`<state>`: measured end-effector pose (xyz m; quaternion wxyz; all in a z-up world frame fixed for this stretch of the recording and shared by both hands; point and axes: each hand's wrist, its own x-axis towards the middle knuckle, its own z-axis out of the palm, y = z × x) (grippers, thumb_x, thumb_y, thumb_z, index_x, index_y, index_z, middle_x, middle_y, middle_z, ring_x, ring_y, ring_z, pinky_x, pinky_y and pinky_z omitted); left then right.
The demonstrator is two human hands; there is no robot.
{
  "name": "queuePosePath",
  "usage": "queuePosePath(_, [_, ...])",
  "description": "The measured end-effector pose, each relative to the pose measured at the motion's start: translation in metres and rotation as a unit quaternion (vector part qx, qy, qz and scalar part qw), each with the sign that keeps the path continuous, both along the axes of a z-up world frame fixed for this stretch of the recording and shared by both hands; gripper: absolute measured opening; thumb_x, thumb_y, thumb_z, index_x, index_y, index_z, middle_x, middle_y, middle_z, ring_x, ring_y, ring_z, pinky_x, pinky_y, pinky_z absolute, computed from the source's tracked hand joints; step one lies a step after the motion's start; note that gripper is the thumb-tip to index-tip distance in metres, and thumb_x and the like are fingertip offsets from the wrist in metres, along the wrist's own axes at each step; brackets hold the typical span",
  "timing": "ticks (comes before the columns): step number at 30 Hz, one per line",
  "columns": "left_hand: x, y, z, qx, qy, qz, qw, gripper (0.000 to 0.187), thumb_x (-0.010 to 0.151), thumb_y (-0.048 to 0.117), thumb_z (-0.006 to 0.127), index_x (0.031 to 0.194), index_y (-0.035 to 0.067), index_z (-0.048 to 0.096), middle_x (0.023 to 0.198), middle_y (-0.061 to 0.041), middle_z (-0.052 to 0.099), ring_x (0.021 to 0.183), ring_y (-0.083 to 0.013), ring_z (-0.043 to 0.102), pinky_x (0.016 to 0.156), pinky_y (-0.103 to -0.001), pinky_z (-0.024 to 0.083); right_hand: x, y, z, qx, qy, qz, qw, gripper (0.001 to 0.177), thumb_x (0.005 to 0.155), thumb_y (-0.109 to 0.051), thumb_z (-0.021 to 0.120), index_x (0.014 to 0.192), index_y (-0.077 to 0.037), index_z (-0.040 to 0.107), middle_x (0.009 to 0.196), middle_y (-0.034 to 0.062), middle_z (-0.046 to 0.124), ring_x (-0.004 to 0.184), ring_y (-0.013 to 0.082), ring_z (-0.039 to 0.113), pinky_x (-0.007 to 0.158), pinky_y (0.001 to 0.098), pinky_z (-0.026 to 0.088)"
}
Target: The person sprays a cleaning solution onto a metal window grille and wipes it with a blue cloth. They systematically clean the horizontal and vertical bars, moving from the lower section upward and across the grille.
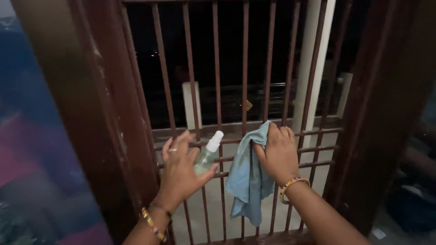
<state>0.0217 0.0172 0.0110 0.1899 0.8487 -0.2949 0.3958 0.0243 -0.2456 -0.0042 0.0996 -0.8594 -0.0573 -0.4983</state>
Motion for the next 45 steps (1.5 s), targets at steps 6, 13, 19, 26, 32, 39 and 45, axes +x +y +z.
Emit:
queuePosePath(6, [0.008,-0.016,-0.012,-0.01,-0.017,0.033,0.999,0.056,0.071,0.048,0.08,0.095,-0.002,0.077,0.115,-0.016,0.057,0.121,-0.0317,0.049,0.116,-0.056,0.017,-0.006,-0.012,-0.01,-0.044,-0.06,0.037,0.997,0.07,0.078,-0.027,0.069,0.133,0.012,0.05,0.113,0.0224,0.064,0.118,0.0368,0.055,0.118,0.0498,0.028])
queuePosePath(13, [0.003,-0.033,-0.013,-0.052,-0.019,0.079,0.995,0.048,0.072,0.05,0.08,0.092,0.006,0.08,0.111,-0.013,0.058,0.12,-0.0308,0.051,0.12,-0.055,0.016,-0.029,-0.006,0.034,-0.039,0.219,-0.088,0.971,0.068,0.093,-0.05,0.064,0.139,-0.001,0.05,0.109,0.013,0.069,0.118,0.0252,0.06,0.135,0.0464,0.013])
queuePosePath(19, [0.0,-0.04,-0.012,-0.051,-0.011,0.111,0.992,0.049,0.072,0.051,0.08,0.092,0.006,0.08,0.112,-0.013,0.058,0.121,-0.0297,0.051,0.12,-0.053,0.016,-0.029,-0.01,0.012,-0.049,0.077,-0.035,0.995,0.089,0.076,-0.044,0.072,0.148,0.001,0.042,0.148,0.0158,0.052,0.138,0.0242,0.042,0.121,0.0521,0.012])
queuePosePath(26, [-0.003,-0.045,-0.011,-0.056,0.009,0.122,0.991,0.048,0.071,0.051,0.08,0.093,0.007,0.081,0.111,-0.01,0.059,0.122,-0.0266,0.051,0.123,-0.05,0.014,-0.039,-0.023,-0.012,-0.114,0.054,-0.023,0.992,0.097,0.079,-0.046,0.069,0.155,-0.001,0.029,0.16,0.0171,0.038,0.147,0.0275,0.029,0.121,0.0483,0.013])
queuePosePath(32, [0.001,-0.05,-0.018,-0.065,-0.053,0.117,0.99,0.048,0.074,0.049,0.08,0.091,0.004,0.08,0.115,-0.013,0.058,0.123,-0.0303,0.05,0.121,-0.052,0.015,-0.051,-0.027,0.04,-0.113,0.197,0.008,0.974,0.088,0.093,-0.047,0.064,0.165,-0.019,0.023,0.13,0.0093,0.061,0.122,0.0235,0.055,0.13,0.0463,0.012])
queuePosePath(39, [0.002,-0.052,-0.019,-0.064,-0.054,0.133,0.988,0.049,0.074,0.048,0.079,0.092,0.003,0.077,0.112,-0.012,0.058,0.121,-0.0278,0.052,0.121,-0.052,0.018,-0.039,-0.02,0.017,-0.08,0.114,0.011,0.99,0.074,0.084,-0.039,0.073,0.148,-0.021,0.041,0.122,0.0099,0.059,0.129,0.0275,0.048,0.126,0.0498,0.013])
queuePosePath(45, [0.012,-0.049,-0.025,-0.069,-0.08,0.123,0.987,0.049,0.073,0.049,0.078,0.09,0.003,0.076,0.117,-0.013,0.059,0.125,-0.0283,0.051,0.121,-0.053,0.016,-0.034,-0.016,-0.008,-0.068,-0.014,0.035,0.997,0.085,0.077,-0.03,0.072,0.153,-0.009,0.038,0.141,0.0227,0.049,0.14,0.0364,0.037,0.119,0.051,0.017])
